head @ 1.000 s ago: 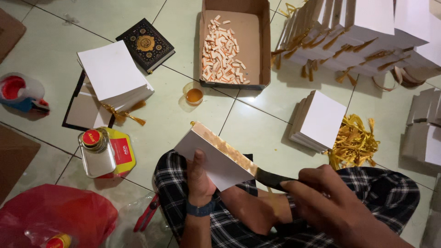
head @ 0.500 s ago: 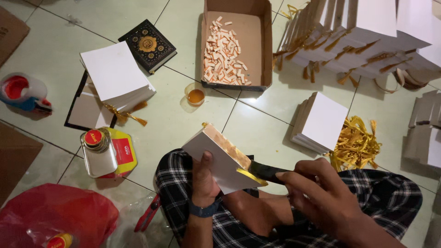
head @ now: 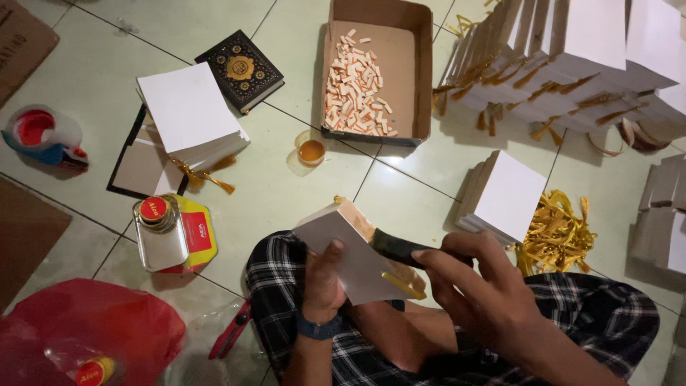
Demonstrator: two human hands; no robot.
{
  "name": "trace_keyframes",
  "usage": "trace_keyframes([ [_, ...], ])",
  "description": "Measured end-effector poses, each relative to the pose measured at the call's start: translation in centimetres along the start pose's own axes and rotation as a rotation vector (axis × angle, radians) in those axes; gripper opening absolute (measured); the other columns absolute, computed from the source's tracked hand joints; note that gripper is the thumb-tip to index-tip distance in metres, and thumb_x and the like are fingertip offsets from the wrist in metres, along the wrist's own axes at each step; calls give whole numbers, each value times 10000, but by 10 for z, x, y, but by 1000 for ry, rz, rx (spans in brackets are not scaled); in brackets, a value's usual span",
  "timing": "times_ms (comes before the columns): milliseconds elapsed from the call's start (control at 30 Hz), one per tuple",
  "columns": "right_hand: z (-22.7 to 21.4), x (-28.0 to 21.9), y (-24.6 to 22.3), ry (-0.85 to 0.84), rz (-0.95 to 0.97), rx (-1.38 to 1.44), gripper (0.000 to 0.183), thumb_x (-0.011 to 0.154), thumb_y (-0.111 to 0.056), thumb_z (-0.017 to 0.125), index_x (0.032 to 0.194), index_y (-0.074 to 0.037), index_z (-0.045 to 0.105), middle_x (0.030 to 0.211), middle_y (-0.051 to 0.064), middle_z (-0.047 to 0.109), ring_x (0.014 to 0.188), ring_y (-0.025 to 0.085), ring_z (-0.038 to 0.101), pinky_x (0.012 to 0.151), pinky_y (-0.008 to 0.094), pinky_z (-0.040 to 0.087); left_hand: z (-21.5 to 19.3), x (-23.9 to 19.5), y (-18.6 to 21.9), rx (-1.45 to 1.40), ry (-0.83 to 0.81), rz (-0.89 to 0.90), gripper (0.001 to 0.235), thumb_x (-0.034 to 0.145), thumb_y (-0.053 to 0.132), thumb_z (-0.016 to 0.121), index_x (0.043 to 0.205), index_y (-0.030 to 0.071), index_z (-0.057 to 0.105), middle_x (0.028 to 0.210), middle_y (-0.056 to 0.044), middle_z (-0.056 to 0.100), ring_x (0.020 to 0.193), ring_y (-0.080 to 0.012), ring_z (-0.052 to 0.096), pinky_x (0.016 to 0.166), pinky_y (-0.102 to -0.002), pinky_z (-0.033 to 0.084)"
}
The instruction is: The person sits on the floor and applies gold paint to the spine of a white book using a brush. They then attach a gold tassel to the painted spine and place the finished book on a stack.
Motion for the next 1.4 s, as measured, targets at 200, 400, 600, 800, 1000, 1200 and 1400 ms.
trace_keyframes([
  [200, -2, 19, -5, 12, -19, 12, 190, 1001, -47, 606, 1171, -66, 688, 1046, 139, 539, 850, 229, 580, 766, 337, 492, 7, -2, 0, 31, -52, -58, 716, 748, 400, 887, 1348, 129, 605, 1107, -81, 700, 969, -302, 683, 739, -496, 572],
  [400, 1, 29, -7, 49, -7, -19, 220, 994, -37, 620, 1162, -149, 706, 1044, 81, 570, 797, 163, 593, 754, 268, 514, 16, -5, 6, -41, -120, -78, 639, 799, 343, 882, 1340, 112, 630, 1114, -62, 717, 950, -247, 691, 742, -432, 562],
  [600, 7, 35, -1, 99, 30, -27, 199, 993, -52, 650, 1145, -152, 731, 1046, 95, 567, 824, 182, 610, 716, 280, 520, 17, -7, 8, -14, -112, -118, 626, 780, 359, 883, 1293, 84, 652, 1102, -95, 735, 956, -260, 709, 766, -436, 596],
  [800, -4, 46, -2, 196, 67, -34, 167, 992, -43, 668, 1110, -120, 757, 1039, 106, 611, 913, 188, 657, 862, 273, 532, 16, -8, 1, 20, -145, -81, 555, 829, 367, 848, 1266, 82, 662, 1132, -70, 735, 958, -234, 708, 769, -411, 588],
  [1000, -21, 19, 25, 259, 532, 206, 261, 1089, -208, 500, 1083, -74, 724, 835, 51, 691, 629, 119, 582, 578, 235, 468, 3, -4, -8, -78, -115, -124, 713, 789, 332, 875, 1394, 119, 563, 1177, -77, 698, 1013, -230, 673, 816, -419, 597],
  [1200, 20, -14, 55, 268, 814, 786, 376, 1087, -237, 503, 1102, 48, 749, 607, 68, 439, 550, 128, 401, 475, 228, 313, 20, -8, 8, -58, -187, -56, 729, 789, 307, 889, 1394, 73, 557, 1161, -110, 707, 1011, -271, 687, 797, -469, 611],
  [1400, 32, -27, 58, 144, 1009, 968, 357, 956, -173, 631, 1206, 59, 736, 666, 106, 501, 575, 194, 421, 518, 312, 347, 11, -4, 0, 29, -145, -2, 771, 774, 330, 890, 1422, 66, 567, 1282, -128, 700, 1118, -311, 673, 888, -507, 590],
])
Point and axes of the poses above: each hand's wrist, its own x-axis towards the middle knuckle, its own z-axis out of the palm, y = z × x, the point moved 7 cm from there along x, towards the middle knuckle
